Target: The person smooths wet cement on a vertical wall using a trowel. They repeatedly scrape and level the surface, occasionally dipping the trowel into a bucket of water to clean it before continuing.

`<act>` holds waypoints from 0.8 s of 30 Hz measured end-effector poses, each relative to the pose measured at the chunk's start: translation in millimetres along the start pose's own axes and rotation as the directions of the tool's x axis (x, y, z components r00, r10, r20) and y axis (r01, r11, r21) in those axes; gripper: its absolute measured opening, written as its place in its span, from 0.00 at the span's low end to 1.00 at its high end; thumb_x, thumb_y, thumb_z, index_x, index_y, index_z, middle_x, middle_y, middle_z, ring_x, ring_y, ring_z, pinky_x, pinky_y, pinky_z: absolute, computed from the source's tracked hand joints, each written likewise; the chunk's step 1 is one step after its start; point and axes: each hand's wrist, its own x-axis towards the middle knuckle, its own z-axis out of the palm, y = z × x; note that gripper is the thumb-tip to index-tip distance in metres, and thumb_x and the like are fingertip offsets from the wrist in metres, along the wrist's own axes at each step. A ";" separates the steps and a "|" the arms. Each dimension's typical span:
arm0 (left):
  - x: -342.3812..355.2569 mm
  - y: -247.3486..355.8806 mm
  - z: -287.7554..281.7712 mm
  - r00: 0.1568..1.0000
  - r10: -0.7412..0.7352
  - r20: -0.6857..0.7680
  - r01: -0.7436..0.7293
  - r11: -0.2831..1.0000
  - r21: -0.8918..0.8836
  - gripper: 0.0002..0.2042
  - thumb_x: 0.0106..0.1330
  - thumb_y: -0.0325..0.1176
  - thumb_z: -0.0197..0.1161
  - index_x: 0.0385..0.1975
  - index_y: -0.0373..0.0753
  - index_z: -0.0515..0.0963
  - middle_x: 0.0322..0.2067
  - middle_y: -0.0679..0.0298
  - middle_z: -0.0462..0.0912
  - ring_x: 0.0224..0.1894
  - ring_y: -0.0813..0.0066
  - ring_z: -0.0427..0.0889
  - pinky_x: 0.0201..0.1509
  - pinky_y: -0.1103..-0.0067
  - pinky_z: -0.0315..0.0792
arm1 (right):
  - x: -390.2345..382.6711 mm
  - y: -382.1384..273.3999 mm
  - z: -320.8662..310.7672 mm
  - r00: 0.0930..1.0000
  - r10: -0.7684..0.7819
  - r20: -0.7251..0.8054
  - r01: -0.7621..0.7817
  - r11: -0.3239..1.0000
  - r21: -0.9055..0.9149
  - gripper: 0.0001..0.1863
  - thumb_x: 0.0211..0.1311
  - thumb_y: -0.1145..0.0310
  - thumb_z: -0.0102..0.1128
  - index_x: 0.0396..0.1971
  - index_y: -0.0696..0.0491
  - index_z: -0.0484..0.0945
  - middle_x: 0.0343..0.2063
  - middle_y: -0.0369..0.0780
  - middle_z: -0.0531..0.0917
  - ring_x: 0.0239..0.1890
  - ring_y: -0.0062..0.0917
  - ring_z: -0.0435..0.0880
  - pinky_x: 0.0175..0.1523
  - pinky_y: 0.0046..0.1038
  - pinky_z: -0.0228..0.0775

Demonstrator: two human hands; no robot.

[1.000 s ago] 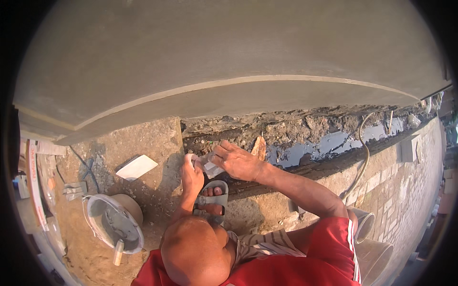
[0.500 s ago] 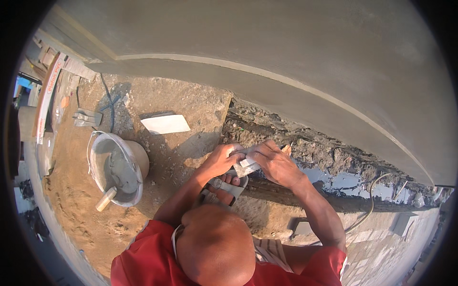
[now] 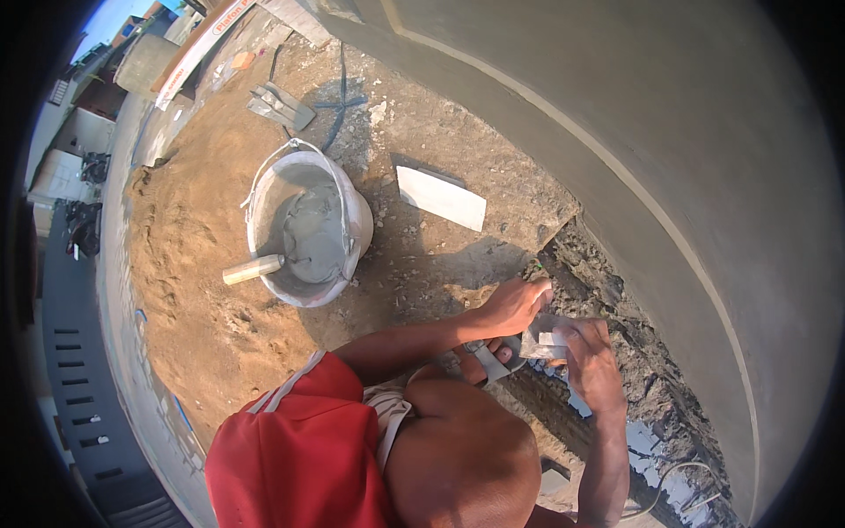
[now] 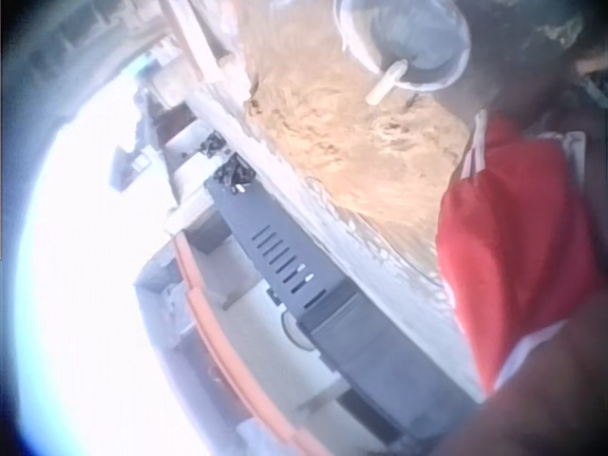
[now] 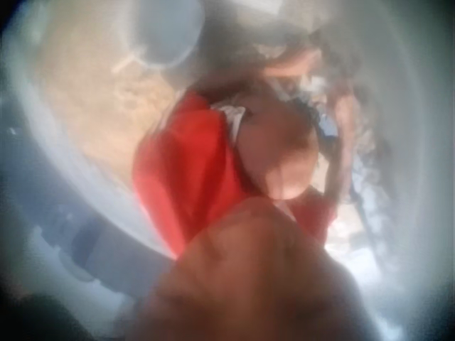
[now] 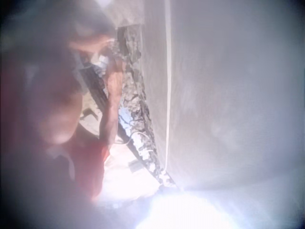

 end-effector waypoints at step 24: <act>-50.9 62.6 -219.8 0.914 0.401 0.058 -0.384 0.813 0.437 0.25 0.68 0.42 0.64 0.63 0.41 0.72 0.66 0.51 0.70 0.71 0.46 0.63 0.76 0.52 0.52 | -16.2 37.6 -0.4 0.933 0.331 0.141 -0.328 0.944 -0.047 0.19 0.60 0.73 0.58 0.52 0.54 0.80 0.41 0.50 0.82 0.47 0.48 0.80 0.55 0.44 0.72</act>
